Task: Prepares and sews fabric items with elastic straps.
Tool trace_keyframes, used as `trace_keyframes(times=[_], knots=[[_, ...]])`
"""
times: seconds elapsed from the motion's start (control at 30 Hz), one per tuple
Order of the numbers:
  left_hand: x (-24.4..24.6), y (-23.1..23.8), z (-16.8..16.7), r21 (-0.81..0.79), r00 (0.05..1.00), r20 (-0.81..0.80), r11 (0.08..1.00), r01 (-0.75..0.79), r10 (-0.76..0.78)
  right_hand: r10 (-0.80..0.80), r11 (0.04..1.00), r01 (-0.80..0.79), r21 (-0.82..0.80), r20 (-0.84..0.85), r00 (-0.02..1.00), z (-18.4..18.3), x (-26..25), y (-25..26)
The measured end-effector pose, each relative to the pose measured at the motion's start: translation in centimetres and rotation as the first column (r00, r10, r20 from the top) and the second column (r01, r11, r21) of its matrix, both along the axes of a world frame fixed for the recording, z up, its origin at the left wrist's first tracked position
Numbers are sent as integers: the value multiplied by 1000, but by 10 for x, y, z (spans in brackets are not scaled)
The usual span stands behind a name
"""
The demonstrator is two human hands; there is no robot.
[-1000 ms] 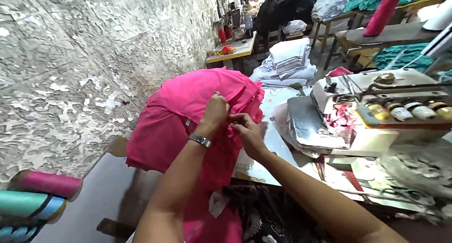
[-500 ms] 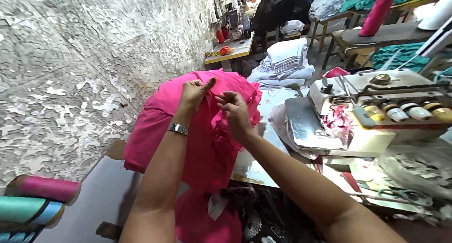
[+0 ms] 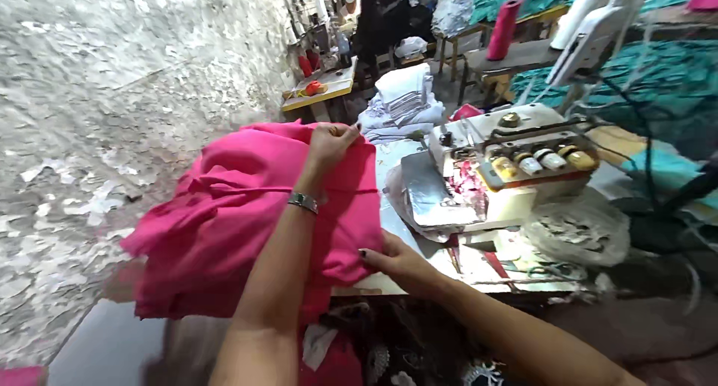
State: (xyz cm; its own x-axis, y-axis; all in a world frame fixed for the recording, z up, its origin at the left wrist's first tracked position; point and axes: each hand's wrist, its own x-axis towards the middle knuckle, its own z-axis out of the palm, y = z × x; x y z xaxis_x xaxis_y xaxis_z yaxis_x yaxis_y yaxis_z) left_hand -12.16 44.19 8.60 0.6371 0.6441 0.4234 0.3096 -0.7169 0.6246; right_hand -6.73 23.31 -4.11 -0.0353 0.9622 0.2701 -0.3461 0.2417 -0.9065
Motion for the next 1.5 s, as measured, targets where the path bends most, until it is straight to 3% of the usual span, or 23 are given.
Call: trace_keyframes(times=[0.13, 0.2, 0.3, 0.43, 0.57, 0.73, 0.8, 0.9, 0.93, 1.03, 1.13, 1.4, 1.5], knots=[[47, -31, -85, -93, 989, -36, 986, 141, -145, -128, 985, 115, -131, -98, 987, -43, 58, -41], [71, -40, -128, -39, 985, -45, 985, 167, -169, -192, 965, 172, -195, -84, 978, -64, 73, -60], [90, -64, -152, 33, 980, -158, 991, 131, -124, -205, 939, 189, -288, -26, 979, -90, 82, -82], [93, -92, -138, 22, 852, -508, 987, 159, -126, -203, 936, 198, -293, 12, 979, -107, 90, -93], [111, -95, -127, 45, 767, -636, 989, 141, -80, -250, 934, 264, -240, 85, 964, -99, 97, -90], [98, -87, -141, 66, 819, -558, 977, 203, -132, -146, 919, 283, -274, 431, 890, -94, 106, -100], [84, -91, -145, 97, 884, -450, 977, 192, -129, -129, 915, 283, -288, 455, 881, -96, 104, -104], [74, -94, -160, 285, 979, -106, 938, 197, -173, -222, 910, 317, -266, 331, 917, -100, 95, -106], [71, -96, -160, 292, 972, -113, 928, 231, -207, -242, 909, 318, -269, 281, 929, -101, 94, -106], [63, -112, -149, 212, 899, -409, 943, 258, -154, -253, 901, 316, -298, 233, 939, -105, 95, -111], [72, -120, -142, 159, 841, -531, 963, 217, -102, -281, 887, 343, -309, 230, 932, -107, 97, -114], [79, -112, -136, 135, 866, -477, 961, 243, -152, -307, 875, 402, -271, 331, 892, -97, 96, -106], [65, -109, -148, 269, 952, -273, 938, 217, -142, -347, 866, 422, -268, 287, 893, -100, 90, -108]])
